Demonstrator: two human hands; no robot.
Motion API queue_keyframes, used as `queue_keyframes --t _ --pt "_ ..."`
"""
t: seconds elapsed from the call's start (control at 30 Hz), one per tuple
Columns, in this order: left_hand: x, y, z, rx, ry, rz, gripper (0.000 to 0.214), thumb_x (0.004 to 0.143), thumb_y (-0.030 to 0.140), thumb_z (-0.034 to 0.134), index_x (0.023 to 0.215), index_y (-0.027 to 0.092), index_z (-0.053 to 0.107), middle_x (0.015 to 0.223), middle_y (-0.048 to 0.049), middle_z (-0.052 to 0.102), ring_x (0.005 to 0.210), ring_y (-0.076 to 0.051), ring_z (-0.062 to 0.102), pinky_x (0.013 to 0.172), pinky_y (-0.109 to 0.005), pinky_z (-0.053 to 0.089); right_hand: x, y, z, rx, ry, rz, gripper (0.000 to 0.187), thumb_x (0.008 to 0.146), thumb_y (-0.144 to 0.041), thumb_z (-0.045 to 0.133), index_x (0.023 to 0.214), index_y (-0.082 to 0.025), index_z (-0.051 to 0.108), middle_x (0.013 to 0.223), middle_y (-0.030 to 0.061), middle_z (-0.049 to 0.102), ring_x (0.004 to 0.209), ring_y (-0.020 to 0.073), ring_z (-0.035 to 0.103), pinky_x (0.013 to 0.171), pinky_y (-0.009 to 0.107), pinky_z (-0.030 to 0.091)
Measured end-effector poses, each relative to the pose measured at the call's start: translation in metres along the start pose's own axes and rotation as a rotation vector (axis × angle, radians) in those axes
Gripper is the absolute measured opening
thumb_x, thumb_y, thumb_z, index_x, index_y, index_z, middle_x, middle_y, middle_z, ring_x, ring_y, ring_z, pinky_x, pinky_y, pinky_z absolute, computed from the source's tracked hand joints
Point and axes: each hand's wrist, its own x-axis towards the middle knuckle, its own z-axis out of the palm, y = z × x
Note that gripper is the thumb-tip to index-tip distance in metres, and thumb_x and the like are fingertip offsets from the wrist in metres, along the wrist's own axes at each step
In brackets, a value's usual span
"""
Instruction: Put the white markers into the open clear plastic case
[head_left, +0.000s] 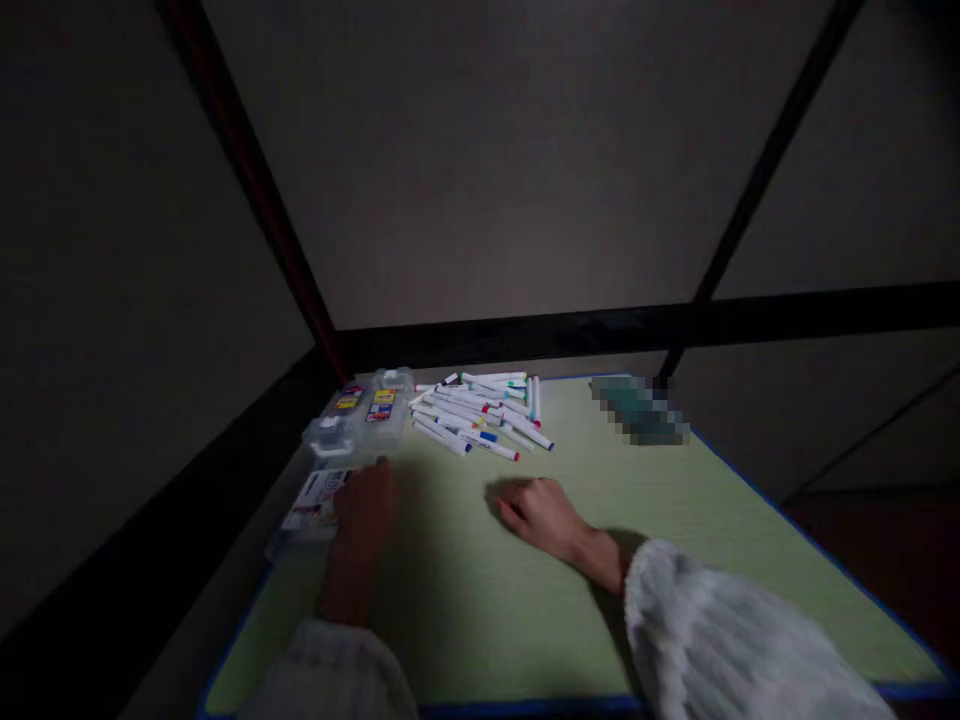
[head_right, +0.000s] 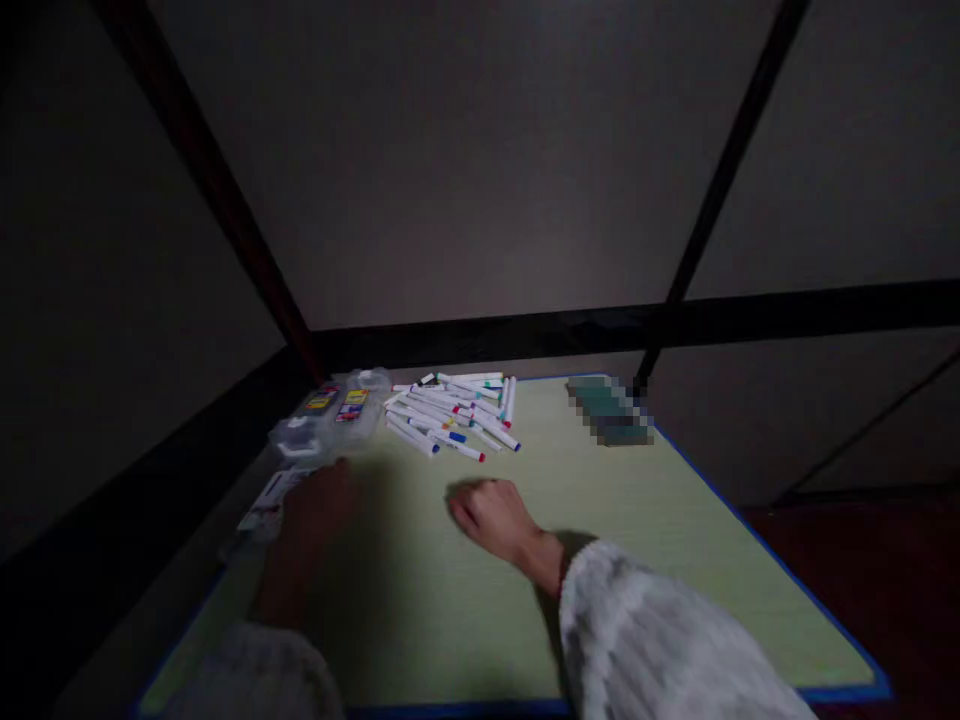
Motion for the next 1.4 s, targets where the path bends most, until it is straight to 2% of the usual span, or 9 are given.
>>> queue_keyframes --t 0.17,0.37,0.57,0.77,0.93,1.17,1.27,1.4 --pt "0.008 -0.004 0.013 0.024 -0.008 -0.007 0.042 0.08 0.009 0.027 0.119 0.004 0.042 0.094 -0.0199 0.062 0.092 -0.027 0.059 0.073 -0.037 0.046 -0.002 0.001 0.001 -0.015 0.015 0.007 0.029 0.086 -0.027 0.034 0.069 -0.018 0.056 0.069 0.0018 0.063 0.057 0.0112 0.053 0.051 0.026 0.02" --pt "0.01 -0.003 0.009 0.024 -0.031 -0.021 0.044 0.078 0.005 0.026 0.119 0.003 0.043 0.093 -0.021 0.062 0.088 -0.028 0.06 0.067 -0.037 0.047 -0.001 0.0 0.0 -0.014 0.011 0.001 0.03 0.086 -0.027 0.035 0.068 -0.017 0.056 0.067 0.0021 0.063 0.055 0.0111 0.053 0.05 0.026 0.021" --pt "0.007 0.002 0.005 0.025 0.071 -0.014 0.043 0.08 0.008 0.025 0.118 0.004 0.043 0.09 -0.0204 0.062 0.086 -0.028 0.06 0.066 -0.037 0.046 -0.001 0.001 0.001 0.016 0.015 0.008 0.029 0.085 -0.027 0.036 0.068 -0.017 0.057 0.067 0.0024 0.063 0.055 0.0113 0.052 0.051 0.026 0.021" --pt "0.0 0.019 -0.009 0.021 0.118 0.024 0.04 0.079 0.008 0.028 0.114 0.01 0.047 0.084 -0.0171 0.063 0.077 -0.026 0.062 0.06 -0.034 0.046 -0.001 0.001 0.001 0.079 0.034 0.021 0.029 0.085 -0.027 0.036 0.066 -0.017 0.056 0.065 0.0029 0.062 0.054 0.0116 0.051 0.051 0.026 0.021" --pt "-0.009 0.04 -0.014 0.017 0.171 0.111 0.043 0.08 0.009 0.032 0.122 0.012 0.04 0.077 -0.0125 0.063 0.073 -0.022 0.061 0.059 -0.031 0.044 -0.002 0.002 0.003 0.204 0.067 0.044 0.027 0.083 -0.026 0.038 0.063 -0.018 0.054 0.062 0.0028 0.06 0.054 0.0122 0.05 0.052 0.025 0.023" --pt "-0.01 0.065 -0.001 -0.072 0.474 0.293 0.035 0.081 0.011 0.039 0.115 0.012 0.045 0.078 -0.009 0.062 0.076 -0.021 0.058 0.068 -0.032 0.043 0.005 0.005 0.013 0.589 0.201 0.177 0.027 0.08 -0.032 0.041 0.057 -0.018 0.046 0.05 -0.0015 0.046 0.048 0.0105 0.041 0.048 0.023 0.026" --pt "-0.009 0.076 0.003 -0.131 0.59 0.391 0.028 0.081 0.012 0.043 0.108 0.015 0.049 0.076 -0.0063 0.062 0.074 -0.019 0.058 0.066 -0.03 0.042 0.011 0.004 0.015 0.833 0.247 0.181 0.019 0.078 -0.033 0.039 0.068 -0.018 0.046 0.057 -0.0016 0.047 0.051 0.0104 0.042 0.047 0.021 0.032" --pt "-0.005 0.087 0.006 -0.185 0.75 0.55 0.02 0.081 0.015 0.046 0.1 0.015 0.052 0.066 -0.0032 0.06 0.066 -0.017 0.056 0.059 -0.028 0.04 0.014 0.004 0.014 1.072 0.273 0.128 0.016 0.073 -0.03 0.045 0.084 -0.018 0.047 0.072 0.0002 0.053 0.063 0.012 0.049 0.056 0.023 0.04"
